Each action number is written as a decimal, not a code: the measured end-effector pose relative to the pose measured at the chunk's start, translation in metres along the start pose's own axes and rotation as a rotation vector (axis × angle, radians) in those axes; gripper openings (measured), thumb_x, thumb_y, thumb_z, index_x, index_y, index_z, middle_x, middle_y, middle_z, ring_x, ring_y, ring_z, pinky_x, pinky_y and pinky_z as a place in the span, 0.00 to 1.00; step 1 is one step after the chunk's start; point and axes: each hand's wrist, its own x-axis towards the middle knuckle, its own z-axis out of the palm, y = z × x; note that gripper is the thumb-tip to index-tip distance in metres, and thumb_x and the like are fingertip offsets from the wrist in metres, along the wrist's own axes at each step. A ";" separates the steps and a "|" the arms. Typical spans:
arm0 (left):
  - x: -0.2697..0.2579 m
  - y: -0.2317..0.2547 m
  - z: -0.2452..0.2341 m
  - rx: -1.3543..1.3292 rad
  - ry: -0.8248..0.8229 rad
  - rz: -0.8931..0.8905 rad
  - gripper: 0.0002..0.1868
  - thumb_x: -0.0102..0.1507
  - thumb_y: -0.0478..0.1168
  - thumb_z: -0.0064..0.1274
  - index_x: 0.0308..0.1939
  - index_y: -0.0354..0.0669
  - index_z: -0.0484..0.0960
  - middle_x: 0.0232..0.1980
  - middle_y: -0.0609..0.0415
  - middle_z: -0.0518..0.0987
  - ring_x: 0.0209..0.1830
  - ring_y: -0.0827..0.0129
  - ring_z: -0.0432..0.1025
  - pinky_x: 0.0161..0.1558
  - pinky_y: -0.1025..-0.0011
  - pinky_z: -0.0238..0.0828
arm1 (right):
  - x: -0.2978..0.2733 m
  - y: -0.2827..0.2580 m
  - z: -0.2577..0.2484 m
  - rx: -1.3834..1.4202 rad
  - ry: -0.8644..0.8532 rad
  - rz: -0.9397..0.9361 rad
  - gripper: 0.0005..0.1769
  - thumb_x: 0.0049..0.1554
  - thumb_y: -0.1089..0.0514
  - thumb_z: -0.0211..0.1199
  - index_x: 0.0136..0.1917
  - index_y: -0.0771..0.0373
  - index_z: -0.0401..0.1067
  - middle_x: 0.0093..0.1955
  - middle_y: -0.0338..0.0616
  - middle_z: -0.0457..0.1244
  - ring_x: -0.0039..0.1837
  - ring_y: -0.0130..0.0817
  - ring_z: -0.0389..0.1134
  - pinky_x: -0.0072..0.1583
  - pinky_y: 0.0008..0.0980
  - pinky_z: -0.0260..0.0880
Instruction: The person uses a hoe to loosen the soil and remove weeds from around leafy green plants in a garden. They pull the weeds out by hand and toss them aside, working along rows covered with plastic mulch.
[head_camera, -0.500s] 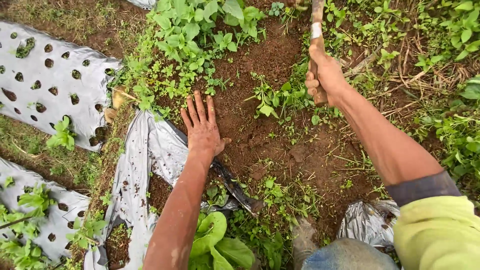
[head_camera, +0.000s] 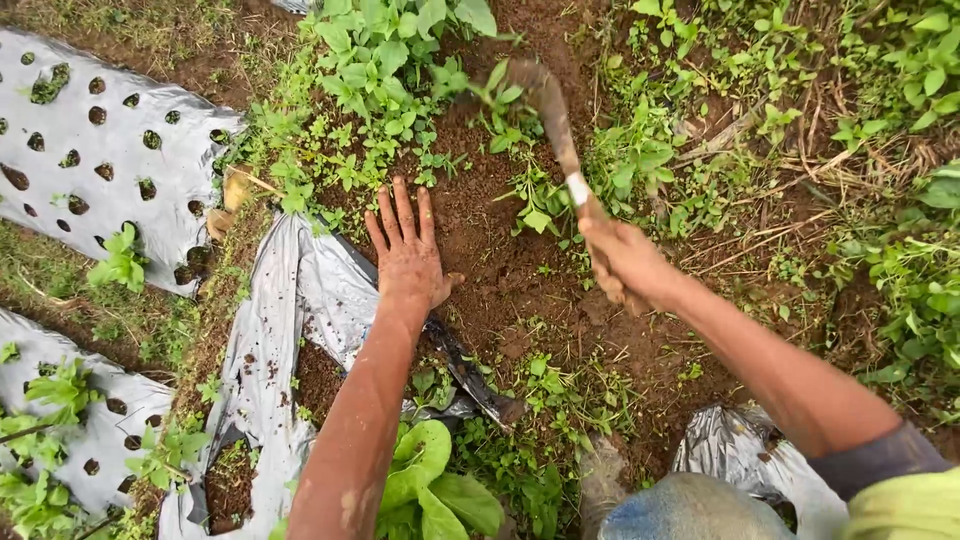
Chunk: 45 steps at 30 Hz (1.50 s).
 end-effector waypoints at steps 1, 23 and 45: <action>0.003 0.001 0.001 -0.008 0.002 -0.009 0.77 0.49 0.74 0.62 0.82 0.43 0.28 0.82 0.35 0.20 0.81 0.37 0.17 0.76 0.39 0.15 | -0.007 -0.004 0.006 -0.011 -0.004 0.000 0.18 0.72 0.44 0.48 0.50 0.60 0.62 0.25 0.34 0.56 0.21 0.25 0.56 0.22 0.27 0.61; -0.050 -0.127 0.064 -0.623 0.513 -0.275 0.25 0.66 0.46 0.55 0.64 0.48 0.65 0.58 0.51 0.60 0.60 0.55 0.68 0.63 0.56 0.68 | -0.036 -0.037 0.136 0.053 0.092 -0.063 0.21 0.71 0.41 0.44 0.58 0.61 0.57 0.30 0.30 0.55 0.25 0.19 0.58 0.26 0.22 0.66; -0.050 -0.148 0.103 -1.125 0.425 -0.157 0.27 0.57 0.28 0.62 0.54 0.40 0.64 0.55 0.41 0.64 0.53 0.46 0.74 0.55 0.55 0.75 | -0.038 -0.070 0.145 -0.228 0.066 -0.011 0.18 0.72 0.43 0.45 0.56 0.60 0.59 0.29 0.30 0.54 0.24 0.18 0.56 0.26 0.21 0.62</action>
